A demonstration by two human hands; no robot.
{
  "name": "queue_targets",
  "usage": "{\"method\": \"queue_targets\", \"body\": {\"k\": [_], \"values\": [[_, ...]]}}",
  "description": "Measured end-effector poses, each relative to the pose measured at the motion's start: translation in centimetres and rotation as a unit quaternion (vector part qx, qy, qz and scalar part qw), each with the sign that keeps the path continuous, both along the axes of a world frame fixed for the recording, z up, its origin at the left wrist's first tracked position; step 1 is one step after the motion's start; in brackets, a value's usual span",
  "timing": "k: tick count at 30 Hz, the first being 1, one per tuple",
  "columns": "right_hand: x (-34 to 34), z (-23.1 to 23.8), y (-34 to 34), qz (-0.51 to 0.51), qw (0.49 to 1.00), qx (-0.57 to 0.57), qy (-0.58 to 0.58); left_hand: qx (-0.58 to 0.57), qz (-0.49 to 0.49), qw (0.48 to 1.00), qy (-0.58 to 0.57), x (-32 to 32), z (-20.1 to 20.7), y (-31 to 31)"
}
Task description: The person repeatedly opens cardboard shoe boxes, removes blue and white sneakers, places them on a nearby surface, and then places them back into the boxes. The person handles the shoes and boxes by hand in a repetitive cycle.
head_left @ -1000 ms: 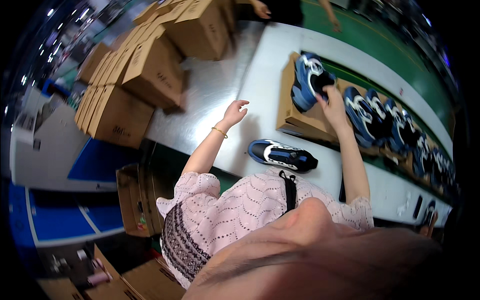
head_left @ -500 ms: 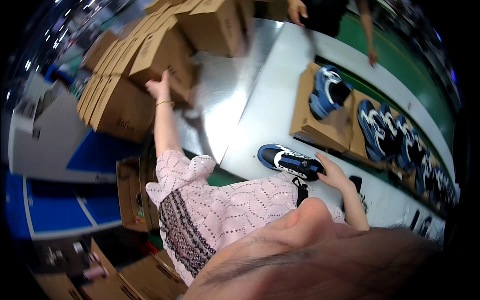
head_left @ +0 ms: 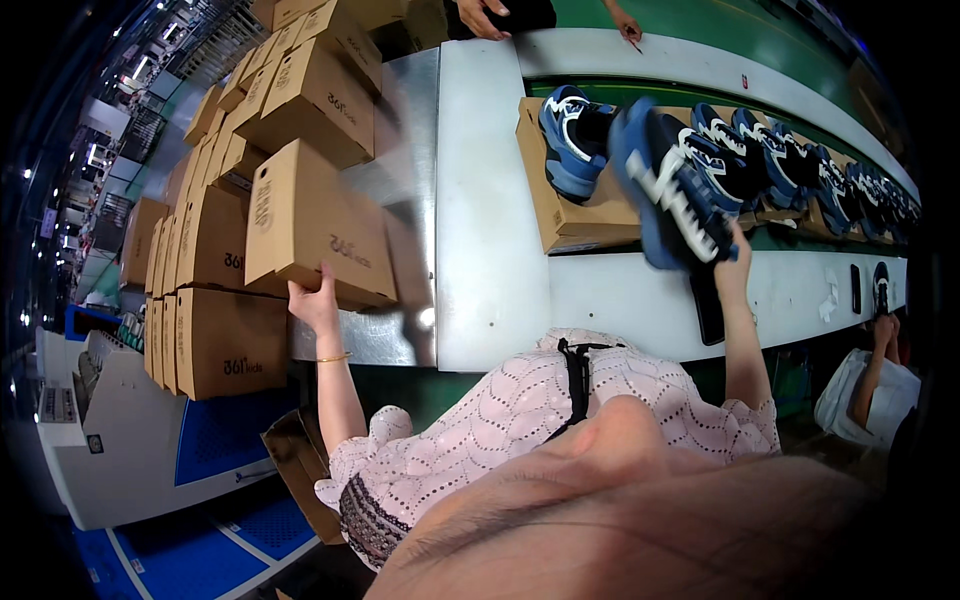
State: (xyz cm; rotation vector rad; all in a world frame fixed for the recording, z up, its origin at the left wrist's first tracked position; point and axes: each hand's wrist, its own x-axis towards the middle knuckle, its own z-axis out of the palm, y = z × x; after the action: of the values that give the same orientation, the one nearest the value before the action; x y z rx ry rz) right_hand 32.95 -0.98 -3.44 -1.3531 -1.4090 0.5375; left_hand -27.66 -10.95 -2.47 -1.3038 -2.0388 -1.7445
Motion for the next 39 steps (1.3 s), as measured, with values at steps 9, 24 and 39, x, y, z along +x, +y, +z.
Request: {"method": "queue_targets", "body": {"k": [9,24,39], "values": [[-1.6,-2.1,10.4,-0.014,0.985,-0.102,-0.135,0.011,-0.291,0.905,-0.309,6.9,7.2,10.2],[-9.8,14.3,1.5,0.335,0.928,0.144,0.077,-0.109,-0.653,0.646,-0.381,17.9,8.1,18.4],[-13.2,5.4,12.4,0.181,0.937,-0.079,-0.289,-0.263,-0.380,0.851,0.249,30.4,-5.5,13.9]]}}
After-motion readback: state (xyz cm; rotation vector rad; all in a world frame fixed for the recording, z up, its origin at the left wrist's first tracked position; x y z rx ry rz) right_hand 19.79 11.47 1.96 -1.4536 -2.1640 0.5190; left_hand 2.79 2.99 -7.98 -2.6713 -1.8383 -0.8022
